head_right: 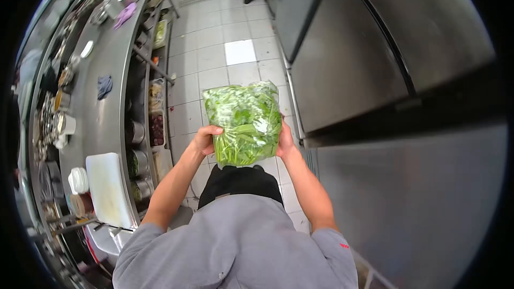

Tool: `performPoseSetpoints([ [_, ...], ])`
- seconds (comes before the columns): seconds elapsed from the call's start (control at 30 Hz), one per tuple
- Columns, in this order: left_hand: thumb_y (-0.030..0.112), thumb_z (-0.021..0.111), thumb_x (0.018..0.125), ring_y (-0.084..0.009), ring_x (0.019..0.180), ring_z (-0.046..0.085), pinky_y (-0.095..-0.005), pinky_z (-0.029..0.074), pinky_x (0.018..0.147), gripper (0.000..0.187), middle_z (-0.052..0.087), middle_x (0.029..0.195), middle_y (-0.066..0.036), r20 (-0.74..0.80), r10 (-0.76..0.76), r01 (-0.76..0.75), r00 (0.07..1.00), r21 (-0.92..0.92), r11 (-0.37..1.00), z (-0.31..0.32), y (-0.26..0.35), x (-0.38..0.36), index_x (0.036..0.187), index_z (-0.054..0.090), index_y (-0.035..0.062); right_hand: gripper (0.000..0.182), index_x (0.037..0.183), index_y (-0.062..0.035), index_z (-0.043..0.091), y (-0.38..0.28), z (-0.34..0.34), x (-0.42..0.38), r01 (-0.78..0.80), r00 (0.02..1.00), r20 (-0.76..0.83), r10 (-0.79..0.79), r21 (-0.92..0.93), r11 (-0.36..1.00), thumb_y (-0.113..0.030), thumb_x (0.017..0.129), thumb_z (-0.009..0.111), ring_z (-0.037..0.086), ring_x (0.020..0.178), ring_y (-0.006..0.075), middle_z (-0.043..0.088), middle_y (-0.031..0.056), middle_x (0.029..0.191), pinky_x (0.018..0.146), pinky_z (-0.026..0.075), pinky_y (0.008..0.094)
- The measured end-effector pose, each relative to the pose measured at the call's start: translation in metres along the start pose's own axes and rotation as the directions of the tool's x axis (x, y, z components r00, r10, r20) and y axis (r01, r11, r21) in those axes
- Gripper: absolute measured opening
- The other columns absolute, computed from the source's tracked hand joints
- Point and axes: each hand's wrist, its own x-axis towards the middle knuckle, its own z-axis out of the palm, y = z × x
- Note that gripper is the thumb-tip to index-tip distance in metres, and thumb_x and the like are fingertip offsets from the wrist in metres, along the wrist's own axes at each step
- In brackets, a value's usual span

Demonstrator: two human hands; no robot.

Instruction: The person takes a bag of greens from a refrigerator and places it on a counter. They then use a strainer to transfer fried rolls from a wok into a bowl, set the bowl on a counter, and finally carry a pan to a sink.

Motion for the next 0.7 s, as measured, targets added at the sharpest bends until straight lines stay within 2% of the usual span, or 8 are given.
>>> performPoseSetpoints([
  [0.07,0.015,0.062,0.076,-0.0286,0.101,0.059,-0.0418,0.047,0.091,0.054,0.056,0.113,-0.021,-0.074,0.012,-0.017,0.997,-0.058,0.998,-0.014,0.029,0.018,0.121,0.044,-0.0066,0.047,0.121,0.0001,0.05,-0.017,-0.01,0.06,-0.042,0.999,-0.002,0.042,-0.019,0.999,-0.033,0.091,0.036,0.059,0.101,0.0283,0.058,0.0162,0.114,0.088,0.049,0.0437],
  [0.17,0.016,0.061,0.077,-0.0291,0.101,0.059,-0.0427,0.047,0.091,0.054,0.056,0.114,-0.021,-0.173,0.072,-0.092,0.982,-0.113,0.989,-0.036,0.072,0.048,0.122,0.043,-0.0074,0.047,0.121,0.0006,0.05,-0.044,0.003,0.139,-0.146,0.988,0.049,0.145,0.037,0.989,-0.033,0.091,0.036,0.058,0.102,0.0279,0.058,0.0162,0.115,0.089,0.048,0.0439],
  [0.3,0.02,0.061,0.075,-0.0324,0.106,0.056,-0.047,0.043,0.095,0.061,0.054,0.119,-0.022,-0.125,0.174,-0.195,0.977,-0.185,0.963,-0.088,0.123,0.089,0.126,0.04,-0.0054,0.048,0.123,-0.0018,0.049,-0.082,0.02,0.228,-0.194,0.981,0.011,0.194,0.003,0.981,-0.038,0.094,0.038,0.057,0.104,0.0271,0.057,0.0148,0.118,0.092,0.045,0.0429],
  [0.4,0.02,0.062,0.075,-0.0327,0.107,0.056,-0.0474,0.043,0.096,0.062,0.054,0.12,-0.021,-0.093,0.193,-0.211,0.977,-0.254,0.944,-0.123,0.174,0.124,0.127,0.041,-0.0046,0.037,0.117,-0.0042,0.053,-0.117,0.03,0.294,-0.166,0.982,-0.109,0.155,-0.105,0.98,-0.032,0.092,0.048,0.058,0.1,0.0244,0.059,0.0103,0.112,0.09,0.045,0.0391],
  [0.47,0.02,0.061,0.075,-0.0319,0.108,0.056,-0.0468,0.043,0.096,0.061,0.054,0.12,-0.021,-0.077,0.201,-0.214,0.976,-0.248,0.945,-0.136,0.213,0.149,0.127,0.041,-0.0046,0.023,0.105,-0.0096,0.058,-0.147,0.037,0.323,-0.003,0.991,-0.128,-0.025,-0.217,0.976,-0.027,0.092,0.05,0.058,0.097,0.0187,0.061,0.0055,0.103,0.087,0.046,0.0341],
  [0.57,0.019,0.06,0.076,-0.0308,0.107,0.056,-0.0455,0.043,0.096,0.058,0.054,0.12,-0.02,-0.03,0.106,-0.11,0.994,-0.254,0.961,-0.158,0.276,0.201,0.126,0.042,-0.0044,0.011,0.092,-0.0127,0.058,-0.191,0.01,0.374,0.13,0.969,-0.189,-0.161,-0.168,0.977,-0.023,0.091,0.053,0.058,0.077,0.0105,0.061,-0.0003,0.088,0.066,0.048,0.0267],
  [0.67,0.016,0.06,0.078,-0.0286,0.108,0.056,-0.0436,0.043,0.096,0.056,0.054,0.119,-0.018,0.018,-0.005,0.009,1.0,-0.214,0.977,-0.186,0.328,0.252,0.127,0.042,-0.0019,0.011,0.089,-0.0144,0.057,-0.229,0.028,0.398,0.077,0.982,-0.162,-0.095,-0.11,0.991,-0.024,0.091,0.053,0.053,0.062,0.0054,0.059,-0.0036,0.08,0.048,0.041,0.0214],
  [0.7,0.015,0.061,0.077,-0.0271,0.109,0.055,-0.0425,0.043,0.096,0.057,0.054,0.12,-0.017,-0.004,-0.007,0.006,1.0,-0.149,0.989,-0.187,0.349,0.269,0.128,0.041,-0.0005,0.011,0.088,-0.0157,0.057,-0.237,0.04,0.411,0.131,0.956,-0.244,-0.164,-0.147,0.98,-0.025,0.091,0.054,0.051,0.056,0.0042,0.058,-0.0052,0.076,0.04,0.036,0.0207],
])
